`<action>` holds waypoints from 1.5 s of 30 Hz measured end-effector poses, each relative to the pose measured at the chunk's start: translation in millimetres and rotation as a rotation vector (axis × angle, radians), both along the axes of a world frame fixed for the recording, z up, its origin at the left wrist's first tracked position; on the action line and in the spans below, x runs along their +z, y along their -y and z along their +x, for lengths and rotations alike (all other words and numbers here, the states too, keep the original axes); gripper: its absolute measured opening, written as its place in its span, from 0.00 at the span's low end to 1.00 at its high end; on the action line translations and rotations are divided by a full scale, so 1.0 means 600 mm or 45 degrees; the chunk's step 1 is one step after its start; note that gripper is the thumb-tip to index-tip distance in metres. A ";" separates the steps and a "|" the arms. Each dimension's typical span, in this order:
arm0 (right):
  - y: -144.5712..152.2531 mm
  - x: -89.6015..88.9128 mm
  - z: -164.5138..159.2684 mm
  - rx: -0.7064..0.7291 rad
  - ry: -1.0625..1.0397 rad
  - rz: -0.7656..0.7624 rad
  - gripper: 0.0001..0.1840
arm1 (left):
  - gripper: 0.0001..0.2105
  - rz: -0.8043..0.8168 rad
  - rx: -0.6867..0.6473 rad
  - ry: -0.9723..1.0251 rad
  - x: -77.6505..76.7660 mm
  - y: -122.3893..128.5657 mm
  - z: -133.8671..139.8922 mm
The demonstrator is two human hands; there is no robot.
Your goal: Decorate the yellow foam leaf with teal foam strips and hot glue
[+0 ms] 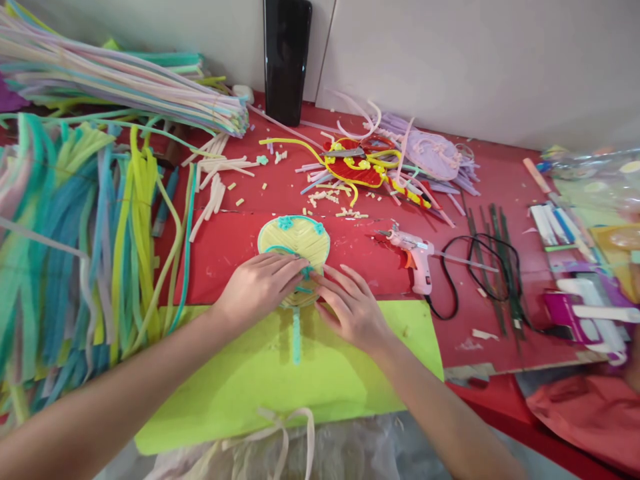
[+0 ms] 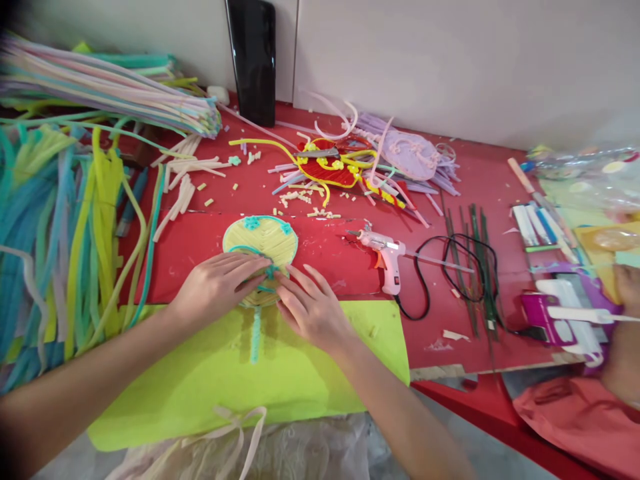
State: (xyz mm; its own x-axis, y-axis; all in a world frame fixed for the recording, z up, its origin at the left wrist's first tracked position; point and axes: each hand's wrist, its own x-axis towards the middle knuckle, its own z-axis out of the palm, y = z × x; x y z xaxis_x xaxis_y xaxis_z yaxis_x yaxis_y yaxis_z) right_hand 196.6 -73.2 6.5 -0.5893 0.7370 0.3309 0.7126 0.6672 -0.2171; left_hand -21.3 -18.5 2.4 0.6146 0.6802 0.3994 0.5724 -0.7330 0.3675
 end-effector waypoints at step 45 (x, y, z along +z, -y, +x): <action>0.005 -0.004 -0.019 -0.039 -0.036 0.080 0.15 | 0.13 -0.298 0.048 0.087 0.011 -0.001 -0.006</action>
State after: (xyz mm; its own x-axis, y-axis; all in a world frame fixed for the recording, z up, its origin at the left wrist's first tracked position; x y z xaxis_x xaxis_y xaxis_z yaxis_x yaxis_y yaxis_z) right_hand 185.3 -76.2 4.3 -0.5566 0.7316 0.3935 0.7268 0.6583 -0.1958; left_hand -24.9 -17.9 8.9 0.5642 0.7810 0.2678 0.5659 -0.6020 0.5633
